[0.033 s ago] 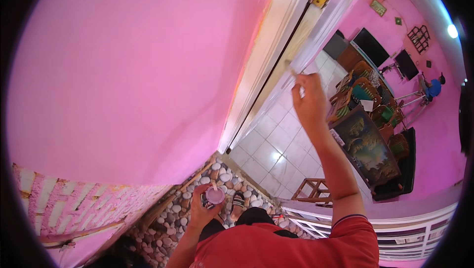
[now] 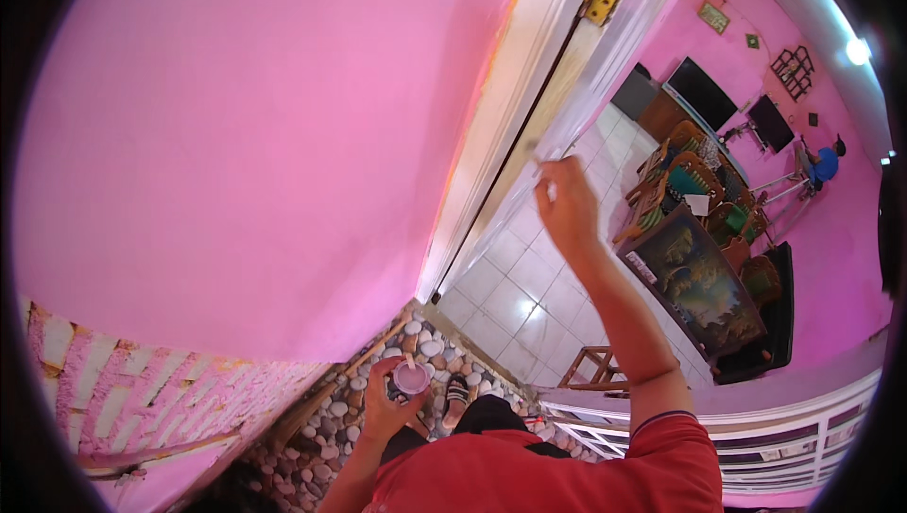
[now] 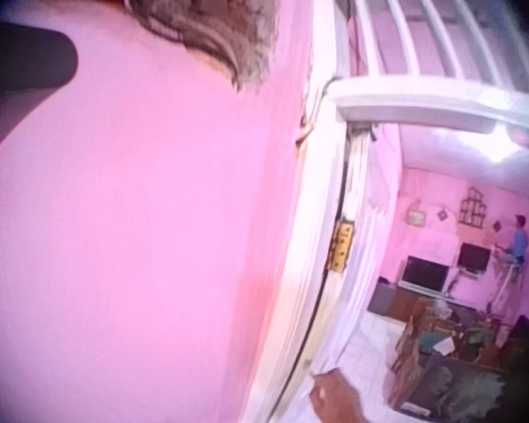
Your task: The person paints a wooden door frame with white paint using a brush, dipping the brush into a small plastic cup of paint. They apply paint to the vertical edges and hinges of the door frame while standing and sitting on the floor.
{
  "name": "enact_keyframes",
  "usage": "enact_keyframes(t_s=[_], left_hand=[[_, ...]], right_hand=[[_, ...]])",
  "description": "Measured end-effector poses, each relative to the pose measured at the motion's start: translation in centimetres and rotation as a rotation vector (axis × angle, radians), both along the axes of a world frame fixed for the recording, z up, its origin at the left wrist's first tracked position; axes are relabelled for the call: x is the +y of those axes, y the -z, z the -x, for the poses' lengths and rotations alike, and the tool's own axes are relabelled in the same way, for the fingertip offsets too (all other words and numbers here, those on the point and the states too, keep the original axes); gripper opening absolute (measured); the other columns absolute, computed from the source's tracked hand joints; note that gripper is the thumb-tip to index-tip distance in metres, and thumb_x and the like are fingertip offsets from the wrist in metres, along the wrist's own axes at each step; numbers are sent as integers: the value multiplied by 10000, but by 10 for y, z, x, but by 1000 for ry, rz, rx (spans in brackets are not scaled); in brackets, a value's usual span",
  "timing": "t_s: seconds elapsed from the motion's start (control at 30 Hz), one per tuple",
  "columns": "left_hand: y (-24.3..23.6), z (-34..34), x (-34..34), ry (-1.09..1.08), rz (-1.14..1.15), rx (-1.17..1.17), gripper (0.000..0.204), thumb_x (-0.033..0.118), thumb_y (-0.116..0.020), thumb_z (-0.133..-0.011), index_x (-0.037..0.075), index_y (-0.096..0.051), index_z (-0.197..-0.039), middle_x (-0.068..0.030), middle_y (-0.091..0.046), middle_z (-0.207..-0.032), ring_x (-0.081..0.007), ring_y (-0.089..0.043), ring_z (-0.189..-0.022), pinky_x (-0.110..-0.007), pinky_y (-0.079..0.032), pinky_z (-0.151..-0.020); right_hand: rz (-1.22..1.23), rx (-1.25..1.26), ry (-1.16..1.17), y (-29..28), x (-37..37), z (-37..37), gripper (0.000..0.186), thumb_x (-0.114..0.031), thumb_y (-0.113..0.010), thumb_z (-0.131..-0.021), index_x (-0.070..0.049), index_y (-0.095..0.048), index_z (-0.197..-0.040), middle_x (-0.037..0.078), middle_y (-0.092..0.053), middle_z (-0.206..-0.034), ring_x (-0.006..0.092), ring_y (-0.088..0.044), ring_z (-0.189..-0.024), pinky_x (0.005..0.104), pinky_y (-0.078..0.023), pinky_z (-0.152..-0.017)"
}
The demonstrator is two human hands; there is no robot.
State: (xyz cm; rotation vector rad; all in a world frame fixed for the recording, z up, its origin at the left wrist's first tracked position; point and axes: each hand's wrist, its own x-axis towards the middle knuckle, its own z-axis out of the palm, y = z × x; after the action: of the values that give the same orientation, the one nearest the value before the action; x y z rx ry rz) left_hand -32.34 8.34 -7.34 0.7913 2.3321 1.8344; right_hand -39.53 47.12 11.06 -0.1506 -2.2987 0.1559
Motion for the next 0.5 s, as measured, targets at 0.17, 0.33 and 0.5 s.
enact_keyframes(t_s=[0.17, 0.33, 0.5], left_hand=[[-4, -3, -15, 15, 18, -18, 715, 123, -918, -677, 53, -554, -1288, -129, -634, -1216, -257, -636, -1099, -365, -516, -953], [10, -6, -25, -46, 88, -47, 726, 150, -923, -687, 49, -552, -1302, -120, -632, -1184, -247, -630, -1037, -368, -510, -916], [8, -12, -12, -101, 52, -42, 705, 144, -924, -706, 20, -543, -1286, -129, -642, -1157, -237, -637, -1015, -369, -518, -903]], right_hand=[[25, -150, 67, 34, 8, 7, 125, -64, -618, -901, -6, -596, -1010, 173, -552, -971, 374, -633, -915, 484, -549, -732], [-30, -48, 71, -35, 17, 5, 132, -45, -623, -895, -10, -590, -1017, 165, -553, -971, 372, -628, -909, 476, -547, -734], [-142, 190, 25, -138, 30, -1, 140, -35, -629, -892, -20, -583, -1023, 152, -560, -964, 364, -624, -864, 470, -537, -720]])
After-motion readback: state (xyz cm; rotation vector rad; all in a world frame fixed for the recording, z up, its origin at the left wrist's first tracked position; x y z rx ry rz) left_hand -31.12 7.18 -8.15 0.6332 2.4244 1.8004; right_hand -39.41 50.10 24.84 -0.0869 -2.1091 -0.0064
